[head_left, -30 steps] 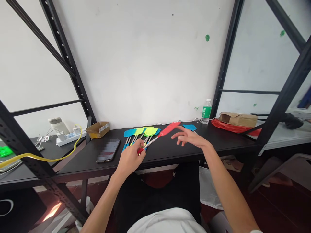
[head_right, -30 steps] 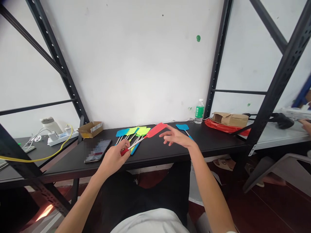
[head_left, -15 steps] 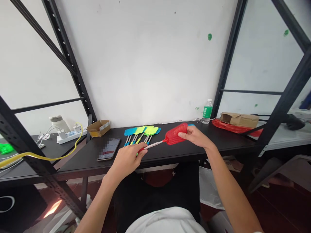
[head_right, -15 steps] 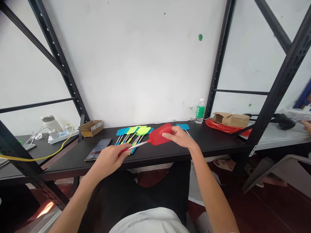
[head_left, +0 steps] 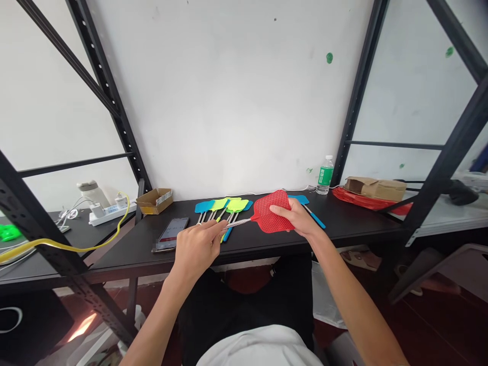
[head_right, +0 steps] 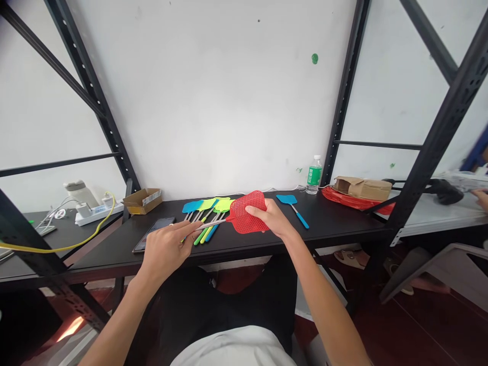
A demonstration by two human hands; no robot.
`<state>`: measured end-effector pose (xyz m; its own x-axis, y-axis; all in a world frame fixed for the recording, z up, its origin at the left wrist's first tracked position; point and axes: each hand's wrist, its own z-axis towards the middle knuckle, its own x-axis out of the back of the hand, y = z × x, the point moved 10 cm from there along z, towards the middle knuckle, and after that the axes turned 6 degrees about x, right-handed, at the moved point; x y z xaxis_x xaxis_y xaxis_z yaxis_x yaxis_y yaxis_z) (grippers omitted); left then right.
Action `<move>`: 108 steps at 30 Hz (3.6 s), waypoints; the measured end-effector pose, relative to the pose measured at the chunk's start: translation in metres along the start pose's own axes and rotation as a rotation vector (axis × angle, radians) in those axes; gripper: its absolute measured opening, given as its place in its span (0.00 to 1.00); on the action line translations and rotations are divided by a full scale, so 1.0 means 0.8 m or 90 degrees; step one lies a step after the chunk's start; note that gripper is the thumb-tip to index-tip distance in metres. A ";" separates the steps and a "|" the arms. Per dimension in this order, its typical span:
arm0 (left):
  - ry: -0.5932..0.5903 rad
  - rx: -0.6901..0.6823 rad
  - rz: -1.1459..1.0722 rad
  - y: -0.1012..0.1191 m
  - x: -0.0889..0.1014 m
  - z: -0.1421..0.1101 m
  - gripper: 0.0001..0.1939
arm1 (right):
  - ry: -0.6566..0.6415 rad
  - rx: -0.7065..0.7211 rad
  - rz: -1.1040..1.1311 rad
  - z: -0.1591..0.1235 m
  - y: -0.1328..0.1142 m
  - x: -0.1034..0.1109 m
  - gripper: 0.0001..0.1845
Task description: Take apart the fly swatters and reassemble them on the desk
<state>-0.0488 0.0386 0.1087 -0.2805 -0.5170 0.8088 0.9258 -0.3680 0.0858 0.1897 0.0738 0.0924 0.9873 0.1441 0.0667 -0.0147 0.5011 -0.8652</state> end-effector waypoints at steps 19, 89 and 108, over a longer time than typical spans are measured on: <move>-0.029 0.004 -0.096 -0.002 0.003 0.001 0.23 | -0.110 -0.004 0.195 -0.006 -0.004 -0.014 0.34; -0.028 0.103 -0.032 -0.019 -0.060 0.014 0.12 | 0.237 -0.137 0.345 0.015 0.117 -0.009 0.12; -0.169 0.004 -0.192 0.035 -0.082 0.002 0.18 | 0.195 -0.092 0.257 0.019 0.109 -0.022 0.24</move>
<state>-0.0042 0.0635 0.0589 -0.4652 -0.1683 0.8691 0.8138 -0.4676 0.3450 0.1685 0.1280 0.0233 0.9086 0.0343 -0.4164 -0.4034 0.3312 -0.8530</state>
